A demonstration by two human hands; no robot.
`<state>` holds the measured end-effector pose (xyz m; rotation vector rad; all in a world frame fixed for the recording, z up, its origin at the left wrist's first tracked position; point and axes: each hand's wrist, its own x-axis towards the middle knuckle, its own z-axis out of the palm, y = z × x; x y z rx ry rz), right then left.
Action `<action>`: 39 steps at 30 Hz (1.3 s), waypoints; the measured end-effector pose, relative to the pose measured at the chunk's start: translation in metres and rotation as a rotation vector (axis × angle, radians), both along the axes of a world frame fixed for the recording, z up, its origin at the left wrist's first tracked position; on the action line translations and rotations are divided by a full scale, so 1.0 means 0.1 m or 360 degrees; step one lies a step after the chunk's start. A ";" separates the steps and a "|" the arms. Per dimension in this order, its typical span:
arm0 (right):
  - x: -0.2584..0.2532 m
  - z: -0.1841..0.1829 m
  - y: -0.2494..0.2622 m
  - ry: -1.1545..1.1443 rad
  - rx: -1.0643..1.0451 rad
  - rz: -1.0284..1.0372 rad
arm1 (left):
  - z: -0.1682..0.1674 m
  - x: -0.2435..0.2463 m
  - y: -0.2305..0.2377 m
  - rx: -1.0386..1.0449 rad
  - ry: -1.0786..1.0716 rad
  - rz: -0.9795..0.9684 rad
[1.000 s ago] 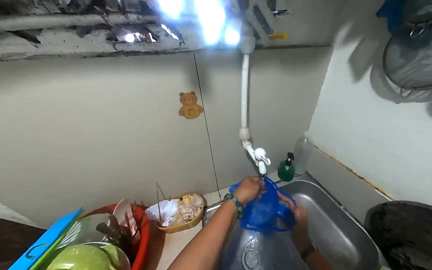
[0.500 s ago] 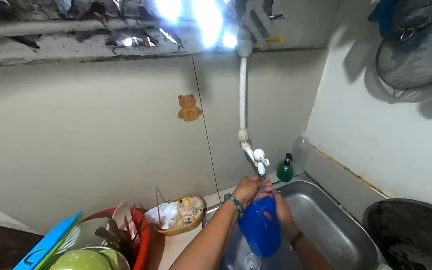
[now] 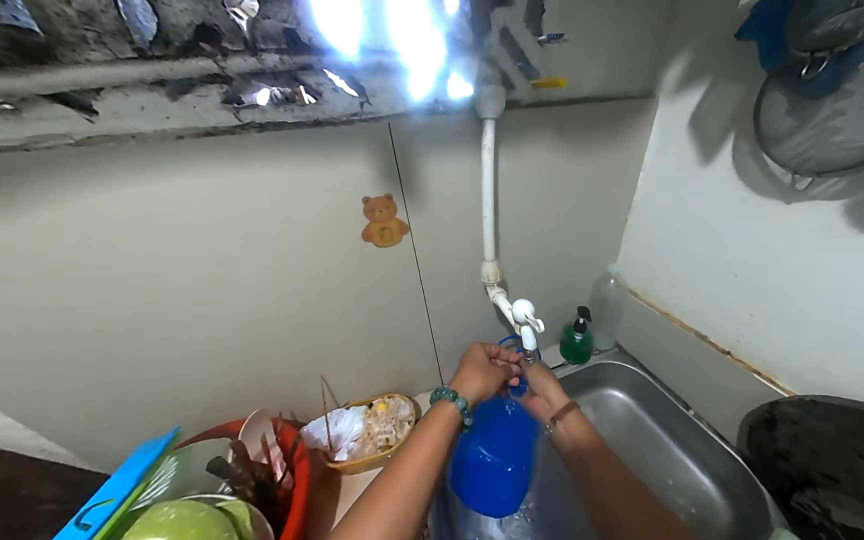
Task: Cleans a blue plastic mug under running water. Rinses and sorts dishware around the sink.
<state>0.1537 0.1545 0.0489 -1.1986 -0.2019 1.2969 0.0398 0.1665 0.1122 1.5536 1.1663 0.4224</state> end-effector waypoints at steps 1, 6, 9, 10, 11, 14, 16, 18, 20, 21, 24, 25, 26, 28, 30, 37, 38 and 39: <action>0.02 0.02 0.02 0.0036 -0.0003 -0.0021 | -0.01 -0.01 -0.01 -0.0002 -0.0008 -0.0005; 0.18 0.01 0.05 0.0140 0.0035 -0.0189 | -0.05 0.11 -0.04 -0.0011 -0.0171 -0.0012; 0.31 -0.03 0.01 0.0173 0.0020 -0.0300 | -0.10 0.23 -0.05 -0.0071 -0.0188 -0.0072; 0.36 -0.04 -0.03 0.0188 0.0006 -0.0345 | -0.10 0.26 -0.07 -0.0099 -0.0184 -0.0106; 0.42 -0.04 -0.07 0.0198 0.0000 -0.0379 | -0.11 0.30 -0.08 -0.0120 -0.0190 -0.0118; 0.55 -0.06 -0.30 0.0379 0.0060 -0.0321 | -0.18 0.36 -0.04 -0.0154 -0.0201 -0.0048; 0.65 -0.13 -0.49 0.0420 0.0116 -0.0106 | -0.28 0.39 0.03 -0.0189 -0.0296 0.0085; 0.72 -0.21 -0.69 0.0251 0.0163 0.0013 | -0.39 0.41 0.05 -0.0243 -0.0452 0.0208; 0.81 -0.31 -0.85 0.0081 0.0245 0.0022 | -0.47 0.45 0.04 -0.0258 -0.0567 0.0271; 0.87 -0.36 -0.93 0.0059 0.0286 0.0008 | -0.51 0.47 0.03 -0.0258 -0.0600 0.0299; 1.07 -0.51 -1.09 0.0199 0.0510 -0.0007 | -0.58 0.52 0.04 -0.0223 -0.0623 0.0379; 1.11 -0.55 -1.12 0.0264 0.0606 -0.0002 | -0.61 0.54 0.05 -0.0154 -0.0599 0.0405; 1.13 -0.59 -1.15 0.0319 0.0695 0.0005 | -0.65 0.56 0.07 -0.0052 -0.0550 0.0422; 1.12 -0.65 -1.19 0.0364 0.0855 0.0041 | -0.71 0.58 0.11 0.0057 -0.0457 0.0398; 1.07 -0.72 -1.22 0.0256 0.0994 0.0076 | -0.72 0.57 0.09 -0.0065 -0.0557 0.0328; 1.19 -0.94 -1.31 -0.0871 0.0564 0.0559 | -0.97 0.28 0.04 -0.0234 -0.0680 0.0544; 1.19 -0.98 -1.31 -0.0903 0.0534 0.0583 | -1.01 0.25 0.02 -0.0166 -0.0700 0.0523; 1.20 -1.05 -1.28 -0.0879 0.0550 0.0576 | -1.07 0.22 0.01 -0.0106 -0.0743 0.0487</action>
